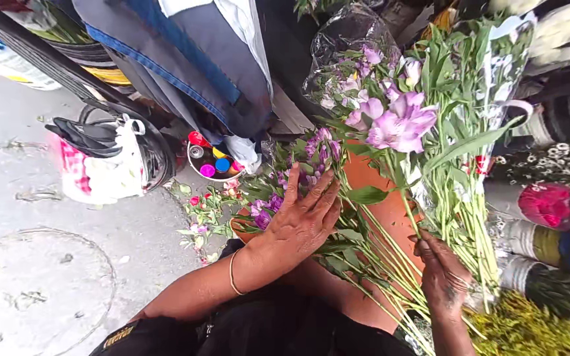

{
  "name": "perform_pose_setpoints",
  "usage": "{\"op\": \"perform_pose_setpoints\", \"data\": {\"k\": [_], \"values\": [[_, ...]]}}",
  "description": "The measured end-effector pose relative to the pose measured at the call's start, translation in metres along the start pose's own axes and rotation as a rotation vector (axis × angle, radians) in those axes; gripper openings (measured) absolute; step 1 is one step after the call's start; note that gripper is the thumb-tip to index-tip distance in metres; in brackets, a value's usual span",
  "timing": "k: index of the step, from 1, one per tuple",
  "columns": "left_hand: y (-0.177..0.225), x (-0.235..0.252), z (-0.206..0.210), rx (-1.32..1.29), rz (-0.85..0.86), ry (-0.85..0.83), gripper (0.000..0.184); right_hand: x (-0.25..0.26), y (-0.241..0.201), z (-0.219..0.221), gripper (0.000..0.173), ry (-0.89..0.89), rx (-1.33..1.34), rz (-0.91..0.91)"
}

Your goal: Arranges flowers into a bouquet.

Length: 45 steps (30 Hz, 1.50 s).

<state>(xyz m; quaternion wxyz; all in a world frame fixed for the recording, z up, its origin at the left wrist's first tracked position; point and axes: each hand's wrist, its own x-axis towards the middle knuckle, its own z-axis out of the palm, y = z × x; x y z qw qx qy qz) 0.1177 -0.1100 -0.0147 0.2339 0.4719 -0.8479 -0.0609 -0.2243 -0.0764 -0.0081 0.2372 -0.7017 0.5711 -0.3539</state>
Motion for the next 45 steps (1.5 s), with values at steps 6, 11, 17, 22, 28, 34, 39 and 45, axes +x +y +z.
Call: {"op": "perform_pose_setpoints", "data": {"k": [6,11,17,22,28,34,39,45], "values": [[-0.012,-0.014,0.004,-0.063,-0.039,0.035,0.042,-0.040,0.030,0.041,0.026,-0.083,-0.016,0.058],[-0.008,-0.013,-0.005,-0.103,-0.043,0.117,0.036,-0.039,0.022,0.042,0.020,-0.023,-0.096,-0.047],[0.019,0.005,-0.009,-0.197,0.096,0.253,0.031,-0.038,0.021,0.054,0.018,0.018,-0.089,-0.080],[0.024,0.030,0.013,0.041,-0.040,-0.206,0.072,-0.033,0.014,0.057,0.016,0.030,-0.103,-0.090],[0.008,0.018,0.032,0.163,-0.011,-0.068,0.081,-0.001,0.012,0.025,0.023,-0.031,-0.342,-0.194],[0.014,0.020,0.027,0.282,0.020,-0.118,0.082,0.093,0.067,-0.046,0.033,0.255,-0.501,0.005],[0.022,0.025,0.017,0.350,0.005,-0.206,0.082,0.105,0.096,-0.035,0.034,0.135,-0.394,0.138],[0.024,0.030,0.010,0.347,-0.010,-0.271,0.078,0.101,0.051,-0.057,0.035,0.469,-0.463,-0.001]]}}
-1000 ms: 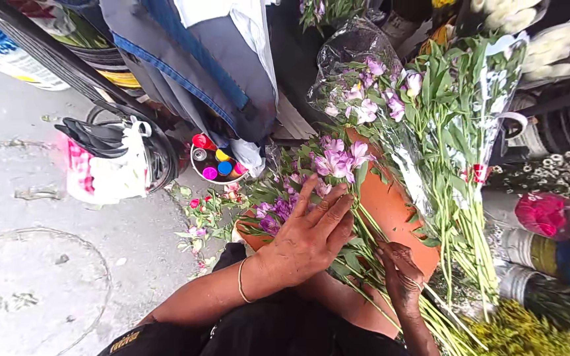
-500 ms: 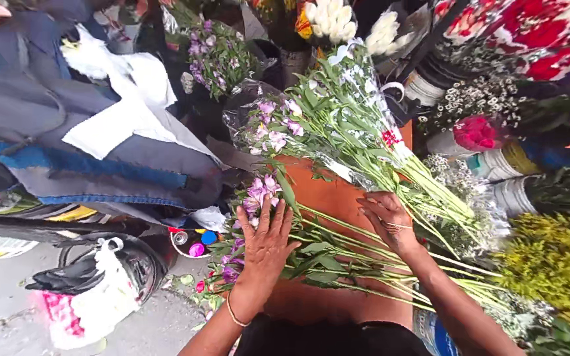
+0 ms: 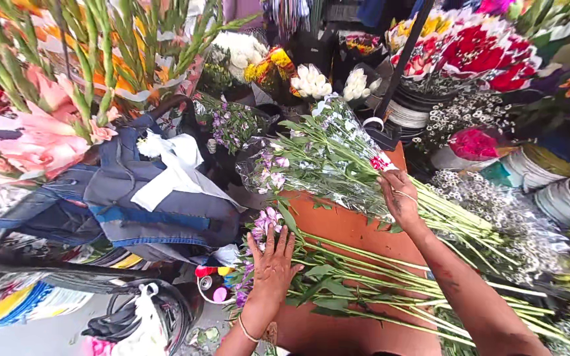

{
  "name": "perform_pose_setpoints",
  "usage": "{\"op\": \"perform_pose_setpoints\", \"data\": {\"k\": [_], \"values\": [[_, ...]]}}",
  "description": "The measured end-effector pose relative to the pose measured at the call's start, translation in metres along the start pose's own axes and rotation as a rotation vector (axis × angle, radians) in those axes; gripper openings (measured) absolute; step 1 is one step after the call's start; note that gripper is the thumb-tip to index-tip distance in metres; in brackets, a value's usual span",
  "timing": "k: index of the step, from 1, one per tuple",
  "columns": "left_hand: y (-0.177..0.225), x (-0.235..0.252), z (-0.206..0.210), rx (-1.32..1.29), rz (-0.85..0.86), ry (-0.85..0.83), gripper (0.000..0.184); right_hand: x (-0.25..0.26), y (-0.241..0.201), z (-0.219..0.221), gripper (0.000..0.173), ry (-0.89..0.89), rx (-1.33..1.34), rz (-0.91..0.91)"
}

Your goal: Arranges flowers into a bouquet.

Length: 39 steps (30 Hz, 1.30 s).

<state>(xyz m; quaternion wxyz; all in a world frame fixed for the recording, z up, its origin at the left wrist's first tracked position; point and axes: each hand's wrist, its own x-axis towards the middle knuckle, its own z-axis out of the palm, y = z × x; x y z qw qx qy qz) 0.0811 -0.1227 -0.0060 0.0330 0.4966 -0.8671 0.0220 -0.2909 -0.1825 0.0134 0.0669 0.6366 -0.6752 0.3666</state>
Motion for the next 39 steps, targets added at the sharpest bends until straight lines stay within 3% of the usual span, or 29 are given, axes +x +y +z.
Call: {"op": "perform_pose_setpoints", "data": {"k": [2,4,5,7,9,11,14,16,17,20,21,23,26,29,31,33,34,36,39], "values": [[0.000,0.006,-0.004,-0.017,-0.014,-0.072,0.077,0.013,-0.013,-0.015,0.048,-0.012,-0.087,0.027],[0.002,0.010,-0.007,-0.041,-0.034,-0.173,0.078,0.030,-0.015,-0.028,0.073,-0.202,-0.164,0.119],[0.003,0.009,-0.008,-0.043,-0.038,-0.225,0.078,0.034,-0.012,-0.031,0.074,-0.283,-0.165,0.162],[0.003,0.010,-0.013,-0.045,-0.037,-0.259,0.079,0.042,-0.011,-0.042,0.052,-0.245,-0.147,0.100],[0.004,0.010,-0.016,-0.055,-0.039,-0.248,0.080,0.043,-0.024,-0.063,0.033,-0.060,-0.196,-0.029],[0.004,0.005,-0.019,-0.055,-0.047,-0.141,0.082,0.035,-0.047,-0.087,0.029,0.073,-0.267,-0.128],[0.017,0.006,-0.037,-0.205,-0.028,0.347,0.085,0.007,-0.101,-0.124,0.027,0.091,-0.287,-0.184],[0.035,0.010,-0.068,-0.544,0.035,0.492,0.079,-0.028,-0.143,-0.140,0.031,0.049,-0.269,-0.160],[0.043,0.010,-0.083,-0.817,0.091,0.483,0.071,-0.049,-0.162,-0.145,0.034,0.030,-0.283,-0.155],[0.077,0.009,-0.114,-1.898,0.196,0.287,0.037,-0.114,-0.194,-0.147,0.041,0.051,-0.364,-0.162],[0.089,0.004,-0.120,-2.102,0.174,0.222,0.035,-0.134,-0.197,-0.148,0.042,0.051,-0.372,-0.139],[0.105,-0.008,-0.124,-2.193,0.169,0.173,0.037,-0.170,-0.188,-0.159,0.044,0.040,-0.391,-0.073],[0.097,-0.010,-0.125,-2.157,0.109,0.276,0.037,-0.251,-0.133,-0.191,0.041,-0.008,-0.481,0.056],[0.064,-0.001,-0.127,-2.139,0.027,0.317,0.039,-0.387,-0.076,-0.236,0.037,-0.190,-0.493,0.333],[0.057,-0.004,-0.126,-2.113,0.016,0.259,0.037,-0.468,-0.062,-0.261,0.034,-0.327,-0.436,0.593],[0.065,-0.012,-0.125,-2.131,0.021,0.216,0.035,-0.504,-0.062,-0.279,0.047,-0.282,-0.341,0.692],[0.074,-0.017,-0.125,-2.148,0.024,0.186,0.035,-0.499,-0.070,-0.287,0.054,-0.202,-0.309,0.638],[0.098,-0.028,-0.128,-2.184,0.038,0.100,0.034,-0.450,-0.108,-0.298,0.051,-0.060,-0.186,0.525],[0.128,-0.045,-0.135,-2.246,0.104,-0.034,0.034,-0.364,-0.167,-0.276,0.049,-0.031,0.011,0.364]]}}
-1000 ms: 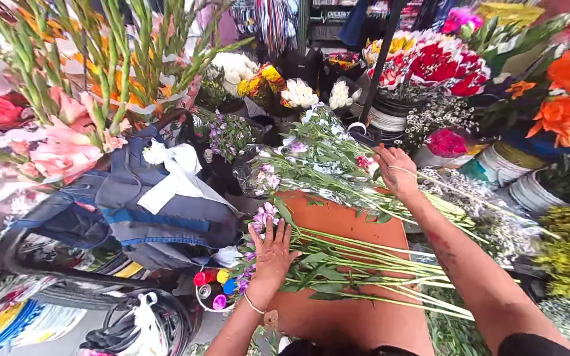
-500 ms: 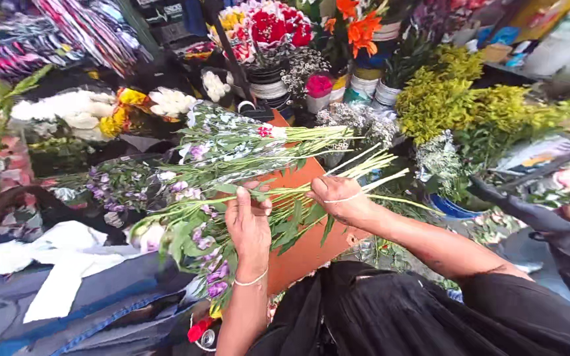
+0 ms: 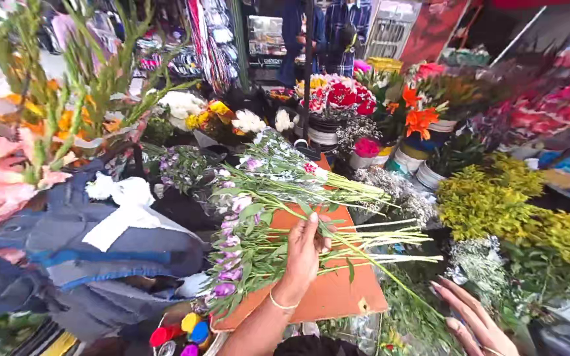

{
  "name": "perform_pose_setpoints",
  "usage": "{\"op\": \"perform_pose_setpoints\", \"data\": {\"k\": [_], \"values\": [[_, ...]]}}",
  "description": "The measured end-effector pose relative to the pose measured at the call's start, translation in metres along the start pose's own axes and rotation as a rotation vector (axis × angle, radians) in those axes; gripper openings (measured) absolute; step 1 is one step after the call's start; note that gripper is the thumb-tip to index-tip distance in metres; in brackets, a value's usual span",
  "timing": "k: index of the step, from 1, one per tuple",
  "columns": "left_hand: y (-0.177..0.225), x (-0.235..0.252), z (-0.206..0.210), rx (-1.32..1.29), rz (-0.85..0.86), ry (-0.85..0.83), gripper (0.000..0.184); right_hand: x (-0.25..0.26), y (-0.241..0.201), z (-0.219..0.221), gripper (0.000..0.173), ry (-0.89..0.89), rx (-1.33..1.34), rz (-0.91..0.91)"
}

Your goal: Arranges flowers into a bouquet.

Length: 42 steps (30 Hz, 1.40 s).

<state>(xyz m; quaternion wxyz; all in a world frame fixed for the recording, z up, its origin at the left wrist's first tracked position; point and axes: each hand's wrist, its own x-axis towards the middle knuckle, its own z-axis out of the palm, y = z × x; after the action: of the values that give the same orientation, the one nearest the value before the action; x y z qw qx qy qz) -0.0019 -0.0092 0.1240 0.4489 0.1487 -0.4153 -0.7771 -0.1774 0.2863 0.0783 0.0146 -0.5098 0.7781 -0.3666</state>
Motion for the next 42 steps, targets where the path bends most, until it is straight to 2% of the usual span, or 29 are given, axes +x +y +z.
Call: {"op": "perform_pose_setpoints", "data": {"k": [2,4,5,7,8,10,11,13,15,17,19,21,23,25,28,29,30,33,38,40,42], "values": [[-0.003,-0.006,0.010,-0.058,0.014,-0.034,0.034,0.027,-0.033,0.030,0.039,-0.021,0.068,-0.064],[0.000,-0.003,0.002,-0.100,0.092,-0.082,0.029,0.045,-0.041,0.062,0.029,0.073,0.150,-0.090],[0.002,0.000,-0.007,-0.082,0.122,-0.160,0.032,0.053,-0.043,0.071,0.028,0.099,0.187,-0.107],[0.003,0.001,-0.022,0.035,0.067,-0.314,0.063,0.069,-0.053,0.083,0.028,0.154,0.150,-0.183],[0.000,-0.003,-0.026,0.111,0.014,-0.360,0.062,0.077,-0.060,0.089,0.028,0.168,0.109,-0.229],[-0.014,-0.014,-0.026,0.461,0.005,-0.391,0.033,0.092,-0.075,0.097,0.028,0.154,0.048,-0.302],[-0.020,-0.021,-0.026,0.744,0.056,-0.419,0.034,0.099,-0.083,0.098,0.029,0.138,-0.006,-0.333],[-0.025,-0.037,-0.028,1.216,0.061,-0.584,0.035,0.114,-0.094,0.098,0.029,0.111,-0.087,-0.399],[-0.025,-0.048,-0.044,1.354,0.036,-0.810,0.030,0.130,-0.099,0.097,0.031,0.096,-0.119,-0.451],[-0.018,-0.060,-0.078,1.295,0.106,-0.847,0.029,0.146,-0.092,0.094,0.033,0.069,-0.131,-0.487],[-0.003,-0.087,-0.120,1.211,0.076,-0.685,0.037,0.160,-0.072,0.087,0.035,0.029,-0.134,-0.509],[0.006,-0.129,-0.164,1.174,-0.085,-0.449,0.048,0.173,-0.044,0.078,0.036,-0.050,-0.125,-0.518],[0.000,-0.177,-0.207,1.128,-0.410,-0.247,0.050,0.184,-0.011,0.071,0.035,-0.096,-0.101,-0.504],[-0.022,-0.226,-0.243,1.136,-0.815,-0.034,0.047,0.192,0.017,0.068,0.032,-0.129,-0.040,-0.453],[-0.071,-0.276,-0.264,1.367,-1.378,0.265,0.076,0.208,0.027,0.073,0.030,-0.209,0.053,-0.381],[-0.082,-0.284,-0.270,1.385,-1.454,0.309,0.078,0.215,0.026,0.079,0.029,-0.240,0.081,-0.371],[-0.086,-0.287,-0.276,1.348,-1.449,0.321,0.076,0.223,0.023,0.087,0.027,-0.272,0.099,-0.372],[-0.097,-0.273,-0.285,1.193,-1.210,0.345,0.064,0.240,0.031,0.115,0.026,-0.354,0.120,-0.385],[-0.097,-0.232,-0.282,1.198,-1.046,0.335,0.049,0.217,0.093,0.163,0.029,-0.455,-0.003,-0.337],[-0.095,-0.228,-0.281,1.195,-0.905,0.424,0.042,0.208,0.110,0.171,0.029,-0.461,-0.044,-0.337],[-0.098,-0.228,-0.278,1.228,-0.636,0.596,0.035,0.206,0.109,0.176,0.030,-0.470,-0.059,-0.332]]}}
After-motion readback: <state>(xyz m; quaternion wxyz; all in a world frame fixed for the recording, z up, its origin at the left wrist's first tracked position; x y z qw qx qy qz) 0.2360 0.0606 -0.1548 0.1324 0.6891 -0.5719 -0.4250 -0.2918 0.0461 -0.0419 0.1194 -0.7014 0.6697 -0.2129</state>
